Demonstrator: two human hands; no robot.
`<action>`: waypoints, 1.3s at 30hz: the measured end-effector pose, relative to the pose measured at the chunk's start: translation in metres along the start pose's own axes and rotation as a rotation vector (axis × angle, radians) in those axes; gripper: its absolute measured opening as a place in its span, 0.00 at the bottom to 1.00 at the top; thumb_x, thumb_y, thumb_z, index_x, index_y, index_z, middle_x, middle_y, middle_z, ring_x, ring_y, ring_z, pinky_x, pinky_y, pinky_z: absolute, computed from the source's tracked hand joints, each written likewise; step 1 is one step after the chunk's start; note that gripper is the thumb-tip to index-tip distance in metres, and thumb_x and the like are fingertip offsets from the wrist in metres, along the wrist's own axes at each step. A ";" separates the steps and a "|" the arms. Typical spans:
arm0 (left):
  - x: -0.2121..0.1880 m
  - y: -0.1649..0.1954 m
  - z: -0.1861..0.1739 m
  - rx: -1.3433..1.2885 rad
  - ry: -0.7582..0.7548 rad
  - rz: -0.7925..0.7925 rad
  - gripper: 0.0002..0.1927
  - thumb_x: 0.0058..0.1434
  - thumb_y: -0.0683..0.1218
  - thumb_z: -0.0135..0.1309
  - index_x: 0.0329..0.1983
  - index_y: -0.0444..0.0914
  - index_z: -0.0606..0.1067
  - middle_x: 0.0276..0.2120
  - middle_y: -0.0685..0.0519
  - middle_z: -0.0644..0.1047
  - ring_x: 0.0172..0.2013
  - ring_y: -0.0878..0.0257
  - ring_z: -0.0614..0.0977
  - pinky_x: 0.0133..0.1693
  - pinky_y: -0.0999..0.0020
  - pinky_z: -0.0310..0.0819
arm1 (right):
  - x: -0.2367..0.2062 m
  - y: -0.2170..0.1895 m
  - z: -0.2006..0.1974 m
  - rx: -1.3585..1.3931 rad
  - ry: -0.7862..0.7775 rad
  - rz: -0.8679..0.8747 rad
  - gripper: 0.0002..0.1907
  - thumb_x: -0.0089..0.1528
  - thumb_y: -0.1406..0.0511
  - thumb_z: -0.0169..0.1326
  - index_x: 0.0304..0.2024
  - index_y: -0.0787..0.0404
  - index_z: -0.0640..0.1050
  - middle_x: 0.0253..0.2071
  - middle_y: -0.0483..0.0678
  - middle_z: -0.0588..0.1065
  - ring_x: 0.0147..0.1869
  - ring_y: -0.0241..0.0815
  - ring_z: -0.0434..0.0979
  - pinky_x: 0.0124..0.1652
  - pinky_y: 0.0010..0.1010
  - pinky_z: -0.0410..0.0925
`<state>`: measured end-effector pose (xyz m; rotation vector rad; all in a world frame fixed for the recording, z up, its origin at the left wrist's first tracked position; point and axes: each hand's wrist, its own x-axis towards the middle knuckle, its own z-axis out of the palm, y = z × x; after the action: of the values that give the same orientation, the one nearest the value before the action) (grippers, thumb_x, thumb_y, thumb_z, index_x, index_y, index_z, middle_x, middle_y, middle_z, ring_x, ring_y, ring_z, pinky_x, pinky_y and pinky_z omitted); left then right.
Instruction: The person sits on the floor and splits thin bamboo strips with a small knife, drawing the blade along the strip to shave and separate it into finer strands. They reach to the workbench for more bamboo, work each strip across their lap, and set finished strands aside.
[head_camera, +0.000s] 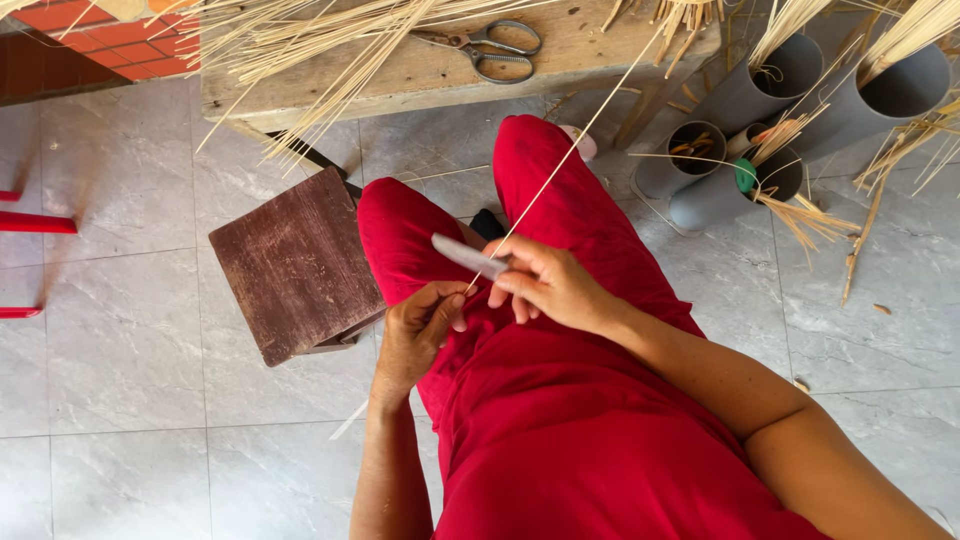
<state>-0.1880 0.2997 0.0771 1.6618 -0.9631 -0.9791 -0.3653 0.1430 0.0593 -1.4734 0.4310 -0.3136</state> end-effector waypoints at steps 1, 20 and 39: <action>-0.001 -0.002 -0.002 0.039 0.004 0.020 0.09 0.69 0.44 0.55 0.48 0.36 0.82 0.22 0.56 0.78 0.23 0.75 0.74 0.24 0.78 0.65 | 0.001 0.000 -0.007 0.010 0.053 0.003 0.15 0.70 0.70 0.47 0.60 0.63 0.69 0.35 0.49 0.81 0.24 0.30 0.76 0.24 0.20 0.69; 0.004 -0.002 0.009 -0.018 -0.087 -0.094 0.11 0.69 0.45 0.55 0.50 0.37 0.82 0.24 0.55 0.78 0.23 0.73 0.72 0.24 0.77 0.65 | -0.005 0.002 -0.021 0.084 0.021 0.016 0.18 0.70 0.68 0.46 0.63 0.63 0.67 0.36 0.52 0.80 0.25 0.31 0.77 0.25 0.19 0.68; -0.012 -0.015 -0.042 0.072 -0.025 0.030 0.09 0.65 0.44 0.58 0.45 0.36 0.83 0.29 0.55 0.84 0.25 0.72 0.79 0.29 0.76 0.77 | -0.018 -0.005 -0.119 0.250 0.541 -0.219 0.20 0.74 0.69 0.51 0.68 0.67 0.69 0.41 0.57 0.78 0.28 0.38 0.76 0.28 0.27 0.69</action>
<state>-0.1518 0.3286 0.0743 1.6926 -1.0481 -0.9574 -0.4363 0.0458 0.0610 -1.1790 0.6364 -0.9195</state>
